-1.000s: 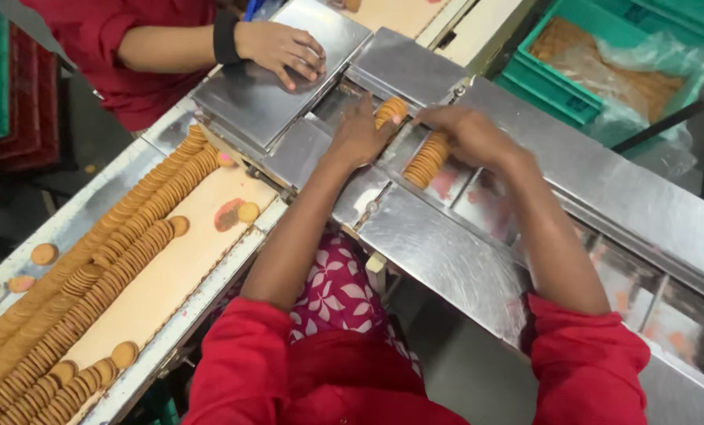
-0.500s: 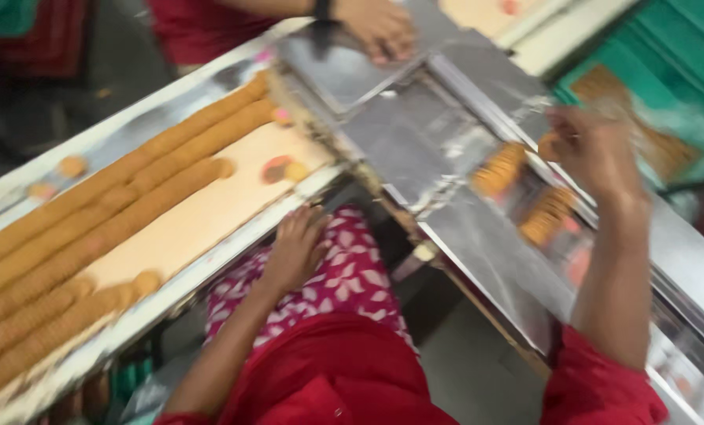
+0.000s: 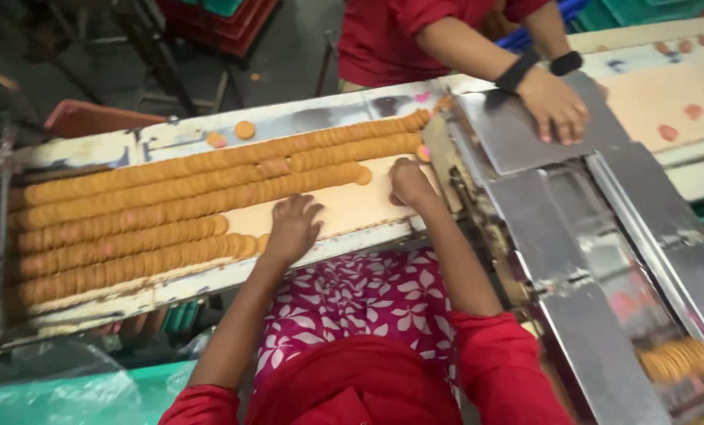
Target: The person stacks round cookies into vertical columns on a moving conveyor belt. They repeatedly pick up cookies and place them on top of existing stacks, maintaining alignment as the belt advances.
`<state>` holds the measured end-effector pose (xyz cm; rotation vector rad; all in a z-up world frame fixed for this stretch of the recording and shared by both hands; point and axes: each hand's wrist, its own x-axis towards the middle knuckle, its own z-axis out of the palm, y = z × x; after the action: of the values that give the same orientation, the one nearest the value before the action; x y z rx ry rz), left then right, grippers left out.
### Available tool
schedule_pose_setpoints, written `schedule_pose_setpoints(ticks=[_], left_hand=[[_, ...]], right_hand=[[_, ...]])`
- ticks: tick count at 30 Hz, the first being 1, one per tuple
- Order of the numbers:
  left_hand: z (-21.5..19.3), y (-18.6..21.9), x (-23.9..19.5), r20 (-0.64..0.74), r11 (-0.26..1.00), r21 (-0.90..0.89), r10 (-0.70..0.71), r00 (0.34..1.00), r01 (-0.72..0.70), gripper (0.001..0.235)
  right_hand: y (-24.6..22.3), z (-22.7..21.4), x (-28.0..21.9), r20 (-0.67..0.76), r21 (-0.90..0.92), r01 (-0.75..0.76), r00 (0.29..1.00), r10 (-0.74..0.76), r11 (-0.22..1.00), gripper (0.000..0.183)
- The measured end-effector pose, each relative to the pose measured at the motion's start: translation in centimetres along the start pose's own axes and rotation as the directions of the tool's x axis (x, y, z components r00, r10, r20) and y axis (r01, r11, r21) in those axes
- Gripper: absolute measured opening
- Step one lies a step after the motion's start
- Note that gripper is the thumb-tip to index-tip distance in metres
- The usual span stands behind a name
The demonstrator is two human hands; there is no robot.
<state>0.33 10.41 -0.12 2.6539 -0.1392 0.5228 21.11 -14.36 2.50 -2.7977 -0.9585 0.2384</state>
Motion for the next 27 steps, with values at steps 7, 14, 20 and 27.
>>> schedule_pose_setpoints(ticks=[7,14,20,27], left_hand=[[-5.8,-6.6,-1.0,-0.096,0.947,0.252,-0.178,0.979,0.197,0.057],[-1.3,-9.3,-0.4,-0.042,0.979,0.2,-0.036,0.998,0.043,0.042],[2.1,-3.9,1.1,-0.136,0.986,0.057,-0.147,0.98,0.156,0.06],[0.6,0.0,1.0,0.055,0.957,0.202,-0.222,0.974,0.207,0.076]], right_hand=[[-0.7,9.6,2.9,-0.426,0.249,0.128,0.904,-0.01,0.96,0.046],[-5.6,6.0,1.9,-0.253,0.272,0.178,0.961,-0.108,0.946,0.069],[-9.9,3.5,-1.4,-0.01,0.013,-0.088,0.996,0.088,0.996,0.073],[-12.3,4.3,-5.9,-0.089,-0.109,0.017,0.996,-0.027,0.994,0.072]])
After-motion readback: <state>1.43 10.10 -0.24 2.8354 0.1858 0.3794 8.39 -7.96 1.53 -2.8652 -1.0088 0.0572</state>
